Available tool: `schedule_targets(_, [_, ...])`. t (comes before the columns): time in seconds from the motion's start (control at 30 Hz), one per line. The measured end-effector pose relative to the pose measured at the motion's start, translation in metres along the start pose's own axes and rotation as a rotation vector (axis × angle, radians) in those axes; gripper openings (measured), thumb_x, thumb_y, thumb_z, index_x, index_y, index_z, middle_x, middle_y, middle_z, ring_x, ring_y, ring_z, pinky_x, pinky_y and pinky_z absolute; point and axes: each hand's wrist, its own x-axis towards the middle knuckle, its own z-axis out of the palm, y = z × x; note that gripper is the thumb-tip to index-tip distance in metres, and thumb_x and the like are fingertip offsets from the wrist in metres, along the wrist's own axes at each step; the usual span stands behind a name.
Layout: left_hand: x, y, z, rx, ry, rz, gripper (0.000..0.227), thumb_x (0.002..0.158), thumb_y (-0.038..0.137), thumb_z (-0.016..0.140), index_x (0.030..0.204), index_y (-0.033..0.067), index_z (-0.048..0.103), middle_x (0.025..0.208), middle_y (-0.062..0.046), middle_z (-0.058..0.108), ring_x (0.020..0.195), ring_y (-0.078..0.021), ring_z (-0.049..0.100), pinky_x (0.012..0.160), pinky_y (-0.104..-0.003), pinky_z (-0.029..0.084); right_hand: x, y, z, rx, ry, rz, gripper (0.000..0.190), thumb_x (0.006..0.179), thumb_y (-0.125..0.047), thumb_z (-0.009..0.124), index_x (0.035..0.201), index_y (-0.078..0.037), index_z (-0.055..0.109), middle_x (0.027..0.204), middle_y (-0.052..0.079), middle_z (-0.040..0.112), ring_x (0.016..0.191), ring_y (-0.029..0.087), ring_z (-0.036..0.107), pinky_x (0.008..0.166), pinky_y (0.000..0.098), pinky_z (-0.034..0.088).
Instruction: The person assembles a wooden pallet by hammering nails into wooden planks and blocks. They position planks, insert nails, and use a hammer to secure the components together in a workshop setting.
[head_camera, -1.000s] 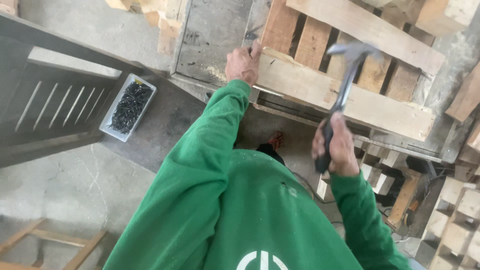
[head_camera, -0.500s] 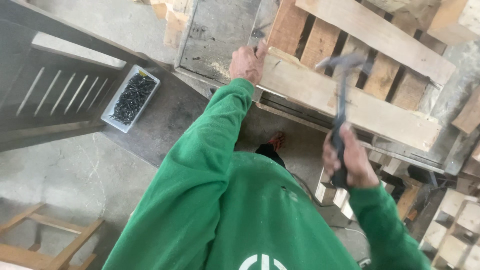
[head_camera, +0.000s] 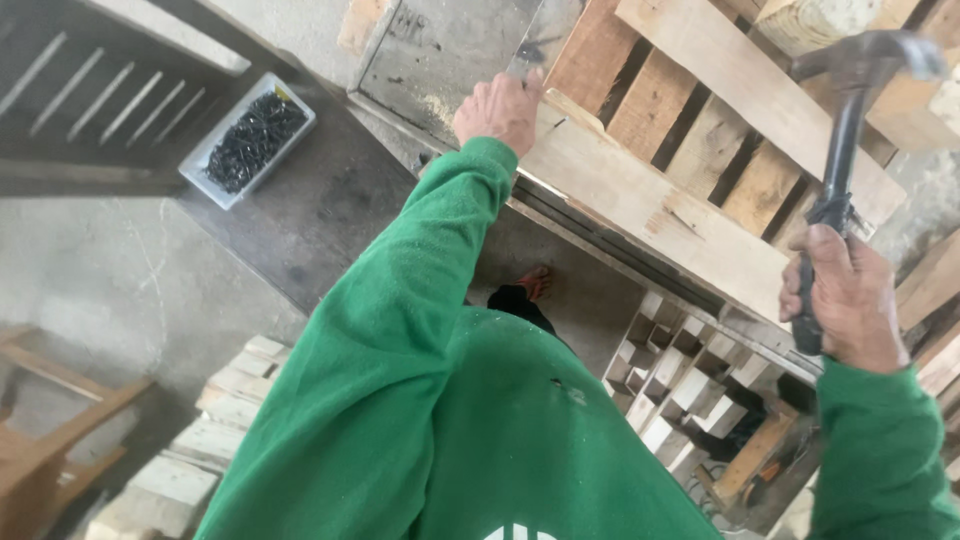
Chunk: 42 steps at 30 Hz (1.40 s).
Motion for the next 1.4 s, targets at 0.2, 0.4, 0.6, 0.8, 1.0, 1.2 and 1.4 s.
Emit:
schedule_targets(0.2, [-0.006, -0.003, 0.009, -0.076, -0.079, -0.061, 0.075, 0.102, 0.067, 0.029, 0.091, 0.0080, 0.074, 0.088, -0.016, 0.074, 0.083, -0.0301, 0.075, 0.078, -0.049, 0.059, 0.045, -0.008, -0.013, -0.382, -0.127, 0.020, 0.044, 0.107, -0.044, 0.062, 0.118, -0.002, 0.056, 0.074, 0.008, 0.056, 0.055, 0.018, 0.055, 0.046, 0.0347, 0.050])
schedule_targets(0.4, [-0.009, -0.005, 0.004, -0.098, 0.092, -0.018, 0.069, 0.096, 0.068, 0.039, 0.082, 0.0121, 0.078, 0.081, -0.014, 0.074, 0.075, -0.0320, 0.072, 0.074, -0.050, 0.057, 0.066, -0.007, -0.009, -1.165, -0.384, -0.028, 0.046, 0.100, -0.054, 0.058, 0.118, -0.011, 0.064, 0.068, 0.012, 0.063, 0.056, 0.020, 0.060, 0.051, 0.0359, 0.052])
schedule_targets(0.6, [-0.013, -0.004, 0.000, -0.220, 0.090, -0.024, 0.067, 0.095, 0.067, 0.043, 0.082, 0.0116, 0.078, 0.079, -0.017, 0.075, 0.077, -0.0341, 0.075, 0.080, -0.049, 0.057, 0.088, -0.031, -0.034, -0.579, -0.260, 0.078, 0.054, 0.104, -0.058, 0.052, 0.111, -0.004, 0.052, 0.071, 0.006, 0.051, 0.054, 0.018, 0.049, 0.047, 0.0352, 0.045])
schedule_targets(0.8, [-0.017, -0.009, 0.001, -0.209, 0.160, -0.002, 0.067, 0.095, 0.066, 0.045, 0.082, 0.0100, 0.080, 0.082, -0.019, 0.075, 0.080, -0.0391, 0.073, 0.081, -0.051, 0.056, 0.068, -0.007, 0.001, -0.917, -0.397, 0.210, 0.052, 0.103, -0.059, 0.053, 0.110, -0.008, 0.055, 0.070, 0.008, 0.054, 0.054, 0.019, 0.053, 0.048, 0.0349, 0.050])
schedule_targets(1.0, [-0.014, -0.007, 0.000, -0.219, 0.091, -0.042, 0.068, 0.095, 0.068, 0.045, 0.086, 0.0107, 0.080, 0.082, -0.018, 0.075, 0.080, -0.0360, 0.075, 0.082, -0.050, 0.057, 0.032, -0.003, 0.006, -0.594, -0.395, 0.066, 0.049, 0.099, -0.051, 0.057, 0.103, -0.003, 0.058, 0.066, 0.008, 0.054, 0.049, 0.018, 0.054, 0.042, 0.0353, 0.053])
schedule_targets(1.2, [-0.010, -0.012, 0.004, -0.309, 0.053, -0.092, 0.063, 0.096, 0.065, 0.042, 0.094, 0.0138, 0.080, 0.081, -0.019, 0.075, 0.080, -0.0369, 0.074, 0.084, -0.050, 0.056, -0.040, 0.091, 0.097, 0.150, -0.321, -0.054, 0.027, 0.101, -0.032, 0.058, 0.108, -0.006, 0.057, 0.073, 0.001, 0.061, 0.055, 0.010, 0.058, 0.044, 0.0276, 0.053])
schedule_targets(1.4, [-0.014, -0.014, 0.007, -0.343, 0.135, -0.068, 0.060, 0.099, 0.055, 0.045, 0.091, 0.0079, 0.080, 0.094, -0.025, 0.073, 0.091, -0.0450, 0.068, 0.088, -0.052, 0.053, -0.078, 0.095, 0.132, 0.174, -0.126, 0.134, 0.022, 0.104, -0.028, 0.052, 0.106, -0.008, 0.059, 0.068, 0.002, 0.057, 0.049, 0.012, 0.052, 0.038, 0.0282, 0.045])
